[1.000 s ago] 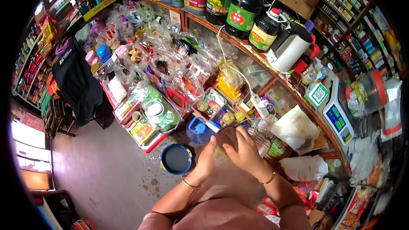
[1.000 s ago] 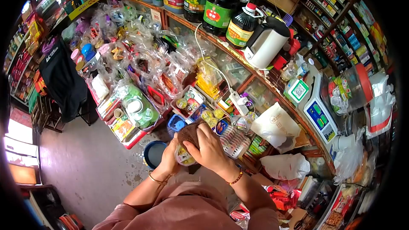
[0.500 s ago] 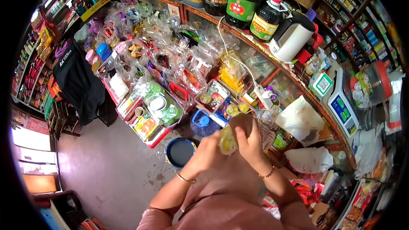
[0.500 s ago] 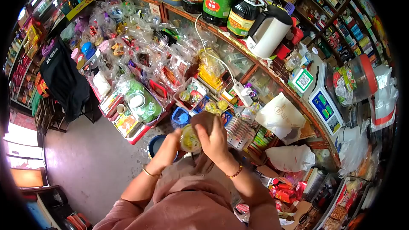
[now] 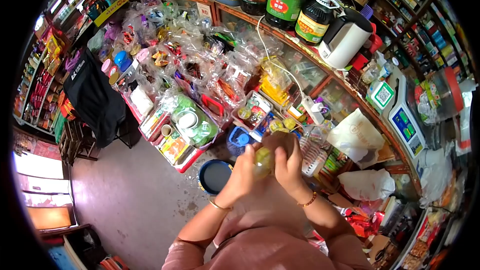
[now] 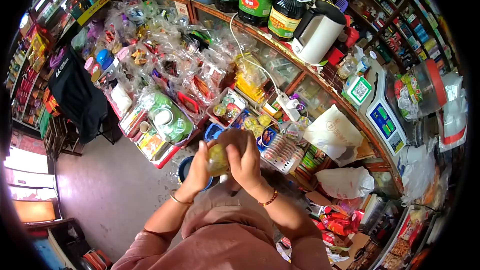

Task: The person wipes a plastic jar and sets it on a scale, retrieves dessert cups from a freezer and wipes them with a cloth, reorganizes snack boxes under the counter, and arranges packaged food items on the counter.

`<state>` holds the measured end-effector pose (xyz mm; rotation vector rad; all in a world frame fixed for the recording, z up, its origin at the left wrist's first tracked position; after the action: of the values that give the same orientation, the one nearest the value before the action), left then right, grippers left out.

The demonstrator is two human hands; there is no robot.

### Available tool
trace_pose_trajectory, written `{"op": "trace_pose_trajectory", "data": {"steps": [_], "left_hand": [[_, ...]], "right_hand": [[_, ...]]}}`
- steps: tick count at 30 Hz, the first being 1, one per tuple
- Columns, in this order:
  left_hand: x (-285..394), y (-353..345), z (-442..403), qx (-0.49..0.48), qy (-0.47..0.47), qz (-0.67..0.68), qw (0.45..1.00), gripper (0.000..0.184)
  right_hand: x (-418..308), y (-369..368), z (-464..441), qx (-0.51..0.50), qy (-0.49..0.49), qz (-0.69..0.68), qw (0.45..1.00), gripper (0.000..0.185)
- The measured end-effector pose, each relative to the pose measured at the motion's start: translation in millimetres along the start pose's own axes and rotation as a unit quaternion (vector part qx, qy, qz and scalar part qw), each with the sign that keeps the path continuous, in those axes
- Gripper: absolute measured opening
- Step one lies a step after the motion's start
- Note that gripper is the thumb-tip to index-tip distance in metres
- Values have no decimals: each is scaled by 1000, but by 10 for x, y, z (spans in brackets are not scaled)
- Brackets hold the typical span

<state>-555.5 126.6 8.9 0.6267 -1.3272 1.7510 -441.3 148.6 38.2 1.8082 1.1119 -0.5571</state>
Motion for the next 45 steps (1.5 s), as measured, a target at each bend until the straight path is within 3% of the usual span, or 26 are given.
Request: {"op": "trace_pose_trajectory", "data": {"steps": [2, 3, 4, 5, 6, 7, 8, 12, 14, 15, 17, 20, 23, 25, 26, 28, 30, 31, 33, 34, 36, 38, 40, 42, 43, 45], "left_hand": [[105, -47, 41, -27, -242, -321, 915, 60], [127, -79, 61, -5, -349, -380, 857, 55], [88, -48, 22, -7, -348, -381, 856, 55], [46, -27, 16, -1, -376, -420, 826, 46], [0, -9, 13, 5, -403, -458, 793, 39], [-63, 14, -15, 14, -394, -467, 791, 46], [-105, 44, -21, 15, -390, -467, 793, 46], [-170, 51, -115, -58, -364, -505, 780, 59], [-324, 82, -191, -80, -351, -572, 737, 57], [-358, 113, -224, -68, -350, -561, 747, 52], [-540, 323, -418, -33, -291, -544, 786, 50], [-920, 827, -1003, 47, -236, -520, 819, 47], [-1255, 1233, -1865, 48, -268, -611, 743, 52], [-1557, 1611, -2428, 47, -267, -661, 700, 54], [-1685, 1777, -2725, 46, -260, -686, 678, 54], [-1808, 1948, -3162, 95, -246, -735, 624, 58], [-1882, 2036, -3450, 104, -155, -725, 663, 62], [-1976, 2133, -3565, 100, -154, -742, 644, 62], [-2080, 2250, -3675, 88, -196, -764, 608, 61], [-2104, 2244, -3688, 100, -226, -783, 571, 60], [-1919, 1812, -3478, 120, -212, -843, 479, 60], [-2032, 1415, -3294, 66, -213, -821, 525, 61], [-2263, 918, -3026, -190, -184, -755, 600, 62], [-2531, 645, -2820, -256, -204, -753, 570, 59], [-2596, 592, -2822, -256, -207, -753, 570, 59], [-2759, 492, -2821, -296, -283, -820, 400, 56]], "right_hand": [[250, -147, 127, 9, -303, -199, 932, 36], [274, -204, 151, 6, -338, -231, 912, 39], [305, -221, 196, 8, -339, -231, 912, 39], [269, -196, 248, 4, -247, -101, 964, 38], [298, -268, 242, -36, -349, -303, 886, 36], [310, -334, 261, -33, -457, -467, 756, 35], [401, -373, 382, -70, -561, -493, 661, 34], [706, -393, 598, -147, -555, -411, 708, 30], [879, -385, 708, -126, -611, -428, 654, 34], [1021, -371, 789, -158, -544, -323, 758, 38], [1160, -241, 759, -284, -459, -44, 840, 44], [1590, -149, 1243, -214, -518, -236, 794, 32], [1466, 260, 1073, -140, -527, -229, 806, 30], [1734, 587, 1381, -248, -445, -19, 860, 35], [1857, 732, 1519, -339, -323, 165, 868, 40], [1958, 928, 1583, -318, -337, 144, 874, 45], [2078, 997, 1584, -246, -429, 44, 868, 40], [2130, 1027, 1572, -203, -469, -6, 860, 38], [2240, 1059, 1620, -105, -593, -124, 789, 34], [2277, 1141, 1599, -185, -504, -12, 844, 33], [2333, 1142, 1542, -258, -398, 96, 875, 33], [2471, 1137, 1592, -96, -645, -119, 749, 33], [2492, 1152, 1477, -107, -642, -98, 753, 36], [2505, 1146, 1363, -58, -525, -77, 845, 29], [2494, 1150, 1332, -56, -524, -76, 847, 29], [2499, 1161, 1326, -56, -539, -97, 835, 31]]}}
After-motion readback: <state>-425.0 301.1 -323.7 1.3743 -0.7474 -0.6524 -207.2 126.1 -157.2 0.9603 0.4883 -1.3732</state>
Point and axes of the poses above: each hand's wrist, its own z-axis away from the middle knuckle, its own y-axis out of the back of the hand, x = y × z, the point moved 4 cm from there along -z, towards the middle knuckle, and after that the axes turned 6 degrees about -y, right-handed, at the moved point
